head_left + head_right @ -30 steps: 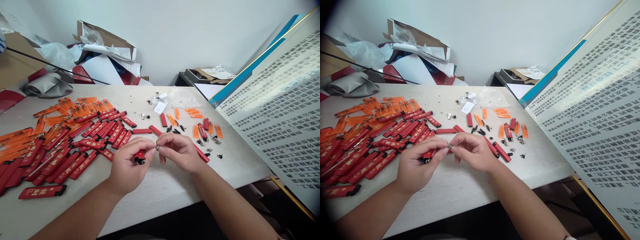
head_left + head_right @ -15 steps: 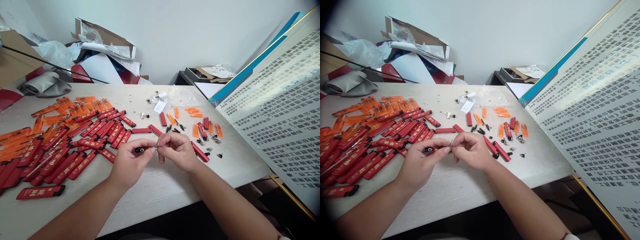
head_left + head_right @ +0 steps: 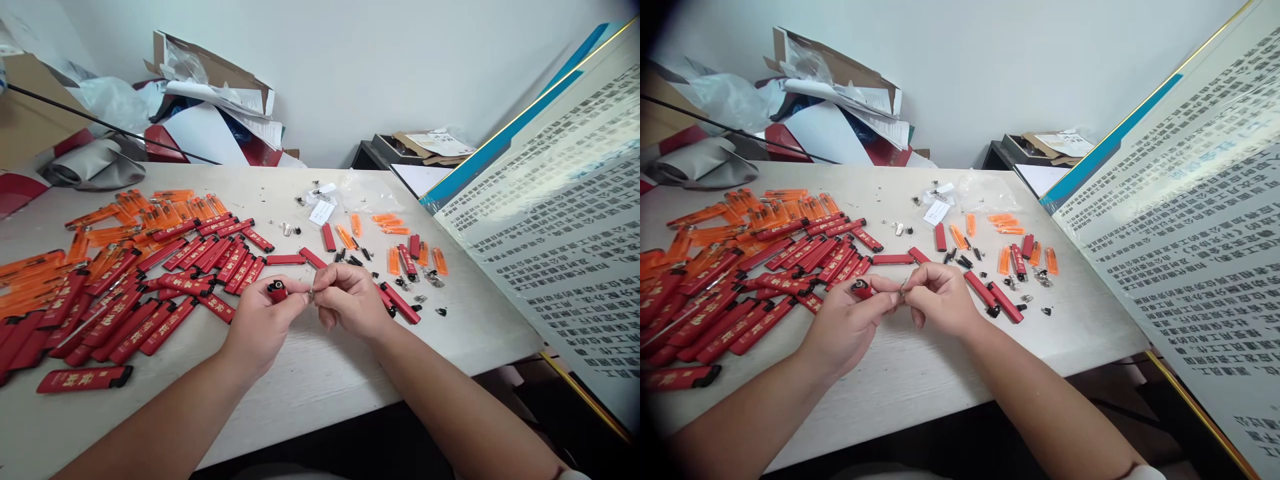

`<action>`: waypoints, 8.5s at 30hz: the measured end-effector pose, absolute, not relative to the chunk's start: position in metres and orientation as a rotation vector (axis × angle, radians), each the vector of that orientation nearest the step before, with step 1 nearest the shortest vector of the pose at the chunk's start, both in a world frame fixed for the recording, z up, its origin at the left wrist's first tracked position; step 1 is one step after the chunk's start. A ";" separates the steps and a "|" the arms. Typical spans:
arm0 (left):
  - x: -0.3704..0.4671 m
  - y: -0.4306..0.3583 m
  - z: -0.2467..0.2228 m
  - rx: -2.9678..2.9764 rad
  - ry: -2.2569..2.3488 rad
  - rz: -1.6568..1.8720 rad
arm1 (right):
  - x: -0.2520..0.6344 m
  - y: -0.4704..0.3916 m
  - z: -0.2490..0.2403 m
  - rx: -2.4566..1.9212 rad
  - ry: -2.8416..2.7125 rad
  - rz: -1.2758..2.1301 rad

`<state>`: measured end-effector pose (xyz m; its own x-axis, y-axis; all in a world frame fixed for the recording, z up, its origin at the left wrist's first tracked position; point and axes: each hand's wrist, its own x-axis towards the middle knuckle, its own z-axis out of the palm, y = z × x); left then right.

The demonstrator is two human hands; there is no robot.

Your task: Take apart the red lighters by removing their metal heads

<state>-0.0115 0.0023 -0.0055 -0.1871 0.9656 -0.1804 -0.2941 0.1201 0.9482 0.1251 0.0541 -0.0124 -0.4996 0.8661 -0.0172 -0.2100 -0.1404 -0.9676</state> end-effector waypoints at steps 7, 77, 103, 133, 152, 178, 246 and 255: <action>-0.013 0.003 -0.009 0.828 1.183 1.374 | 0.127 0.057 -0.014 -0.770 -1.332 1.868; -0.020 0.000 -0.008 1.141 1.185 1.308 | 0.128 0.051 -0.014 -0.657 -1.844 1.221; -0.016 0.003 -0.003 0.728 1.036 1.253 | 0.127 0.054 -0.014 -0.695 -1.927 0.994; -0.019 0.003 -0.015 1.046 1.184 1.275 | 0.128 0.052 -0.008 -0.748 -1.544 1.731; -0.014 0.005 -0.012 0.779 1.160 1.221 | 0.120 0.046 -0.013 -0.886 -1.374 1.716; -0.029 0.011 -0.001 0.289 0.893 0.899 | 0.132 0.061 -0.012 -0.893 -1.586 1.743; -0.032 0.004 -0.023 1.920 1.429 0.595 | 0.165 0.078 -0.006 -0.783 -2.691 0.985; -0.028 0.007 -0.008 1.286 1.559 1.045 | 0.165 0.081 -0.007 -0.727 -2.631 0.886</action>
